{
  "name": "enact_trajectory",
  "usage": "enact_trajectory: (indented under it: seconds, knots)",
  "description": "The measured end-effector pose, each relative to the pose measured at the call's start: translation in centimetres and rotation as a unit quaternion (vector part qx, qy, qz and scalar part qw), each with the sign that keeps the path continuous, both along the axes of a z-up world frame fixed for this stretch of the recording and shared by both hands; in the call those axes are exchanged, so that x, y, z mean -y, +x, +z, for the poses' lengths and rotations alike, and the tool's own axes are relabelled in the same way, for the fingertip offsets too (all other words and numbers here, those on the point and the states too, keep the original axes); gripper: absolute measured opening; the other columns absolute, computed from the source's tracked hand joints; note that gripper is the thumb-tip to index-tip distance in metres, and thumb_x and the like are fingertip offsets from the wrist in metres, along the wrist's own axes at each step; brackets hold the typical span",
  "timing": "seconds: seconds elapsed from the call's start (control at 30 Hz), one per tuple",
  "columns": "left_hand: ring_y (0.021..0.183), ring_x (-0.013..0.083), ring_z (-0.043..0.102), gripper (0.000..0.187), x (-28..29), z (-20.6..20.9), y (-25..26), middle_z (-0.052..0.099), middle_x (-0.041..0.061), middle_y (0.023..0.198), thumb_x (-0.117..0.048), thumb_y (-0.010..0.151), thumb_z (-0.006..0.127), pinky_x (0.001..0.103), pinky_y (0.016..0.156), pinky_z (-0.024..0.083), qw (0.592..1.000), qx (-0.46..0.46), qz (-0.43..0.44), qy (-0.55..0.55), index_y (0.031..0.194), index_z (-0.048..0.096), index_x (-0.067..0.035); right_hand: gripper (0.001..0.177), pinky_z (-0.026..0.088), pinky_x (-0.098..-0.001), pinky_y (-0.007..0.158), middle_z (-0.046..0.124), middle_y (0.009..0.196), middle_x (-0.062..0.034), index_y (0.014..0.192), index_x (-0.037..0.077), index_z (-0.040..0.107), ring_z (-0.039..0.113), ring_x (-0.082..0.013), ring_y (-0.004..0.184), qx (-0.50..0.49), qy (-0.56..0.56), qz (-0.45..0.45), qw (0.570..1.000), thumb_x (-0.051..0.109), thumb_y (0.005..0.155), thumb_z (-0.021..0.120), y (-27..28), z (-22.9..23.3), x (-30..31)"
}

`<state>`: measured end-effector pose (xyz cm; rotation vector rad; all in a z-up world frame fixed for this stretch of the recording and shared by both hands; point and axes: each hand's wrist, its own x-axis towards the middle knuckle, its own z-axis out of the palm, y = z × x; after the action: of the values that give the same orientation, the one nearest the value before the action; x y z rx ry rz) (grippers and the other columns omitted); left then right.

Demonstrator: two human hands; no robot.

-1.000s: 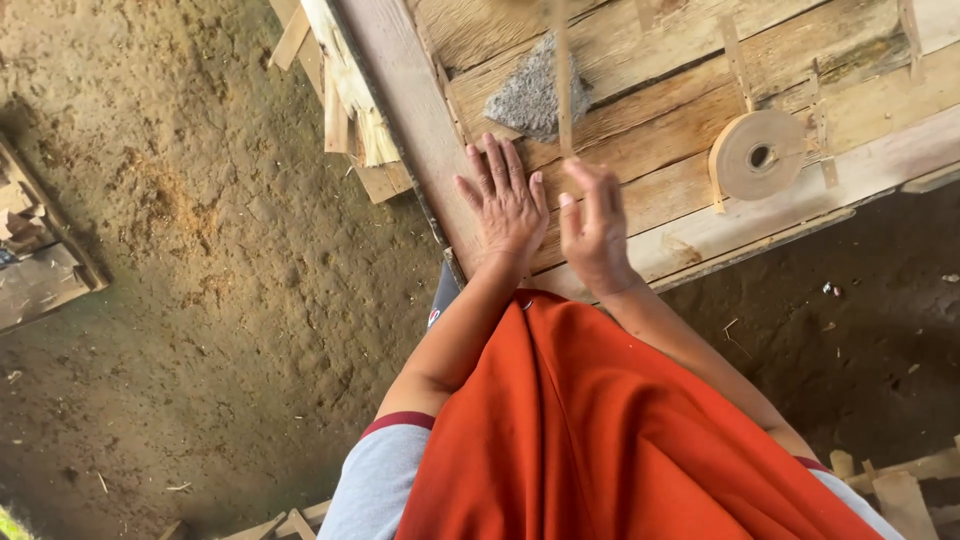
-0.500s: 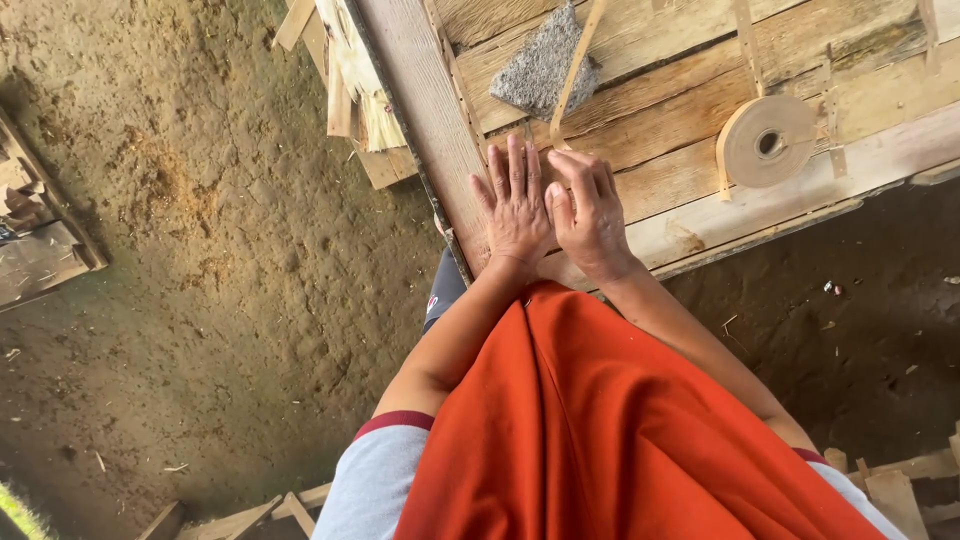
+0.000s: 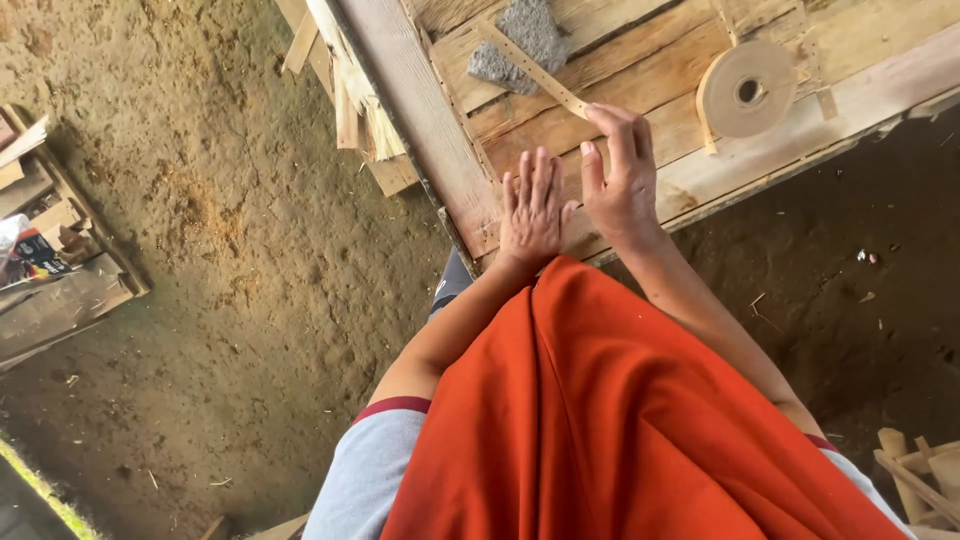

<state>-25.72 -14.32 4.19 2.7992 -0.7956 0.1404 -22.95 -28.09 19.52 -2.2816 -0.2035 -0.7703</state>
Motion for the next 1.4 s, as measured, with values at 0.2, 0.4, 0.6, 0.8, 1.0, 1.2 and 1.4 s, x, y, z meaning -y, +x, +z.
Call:
enact_trajectory:
  seconds: [0.2,0.4,0.6,0.8,1.0,1.2,1.4]
  knots:
    - [0.157,0.0417,0.016,0.065,0.2,0.2,-1.0,0.023,0.014,0.169,-0.052,0.102,0.04,0.059,0.124,0.02,0.99,-0.003,-0.123,-0.067,0.157,0.038,-0.017,0.028,0.051,-0.0468,0.095,0.064,0.122,-0.0167,0.127,-0.001,0.063,0.063,-0.0377,0.109,-0.009,0.017,-0.02,1.0,-0.001,0.099,0.058,-0.7,-1.3,0.9]
    - [0.157,0.0424,0.018,0.071,0.1,1.0,-0.5,0.026,0.015,0.168,-0.056,0.1,0.038,0.059,0.122,0.022,0.991,-0.022,-0.121,-0.053,0.161,0.031,-0.021,0.03,0.052,-0.049,0.094,0.064,0.118,-0.0178,0.128,-0.001,0.062,0.063,-0.0396,0.107,-0.03,0.031,-0.039,0.998,-0.002,0.098,0.06,-0.7,-2.0,1.8]
    - [0.157,0.0403,0.02,0.075,-0.4,0.1,-0.4,0.024,0.019,0.168,-0.045,0.098,0.055,0.054,0.124,0.021,0.983,-0.023,-0.111,-0.147,0.161,0.032,-0.012,0.035,0.055,-0.0459,0.089,0.068,0.11,-0.0143,0.13,0.001,0.062,0.068,-0.0358,0.101,-0.045,0.056,-0.017,0.997,-0.005,0.096,0.058,-1.4,1.3,1.0]
    - [0.155,0.046,0.009,0.095,-1.0,8.1,1.1,0.008,0.026,0.17,-0.006,0.085,0.067,0.054,0.124,0.016,0.913,-0.031,0.002,-0.406,0.165,0.016,-0.005,0.049,0.057,-0.044,0.088,0.074,0.103,-0.0113,0.136,0.004,0.06,0.073,-0.0317,0.096,-0.058,0.065,0.021,0.996,-0.01,0.091,0.048,-2.2,4.9,0.3]
    - [0.125,0.038,0.061,0.086,-1.1,14.8,3.4,0.07,0.009,0.128,-0.024,0.09,0.078,0.052,0.121,0.034,0.853,-0.123,-0.053,-0.504,0.163,0.033,-0.023,0.055,0.056,-0.0434,0.094,0.073,0.111,-0.0165,0.135,0.003,0.06,0.072,-0.0328,0.104,-0.111,0.155,0.079,0.978,-0.014,0.086,0.044,-1.6,10.4,-1.6]
    - [0.062,0.0133,0.076,0.021,-4.8,13.8,6.6,0.079,0.002,0.085,-0.029,0.101,0.063,0.023,0.061,0.058,0.773,-0.365,0.05,-0.517,0.118,0.072,-0.02,0.054,0.058,-0.0449,0.097,0.064,0.115,-0.022,0.136,-0.002,0.051,0.071,-0.0295,0.102,-0.087,0.298,0.104,0.945,-0.017,0.085,0.042,5.9,8.1,-2.2]
    - [0.052,0.0182,0.071,0.031,-7.2,11.9,11.1,0.078,0.012,0.087,-0.02,0.102,0.06,0.029,0.056,0.055,0.749,-0.414,0.107,-0.505,0.123,0.066,0.002,0.037,0.059,-0.0183,0.064,0.067,0.092,-0.0099,0.129,0.004,0.051,0.071,-0.013,0.073,-0.217,0.451,-0.002,0.866,0.008,0.094,0.062,18.4,1.0,-2.5]
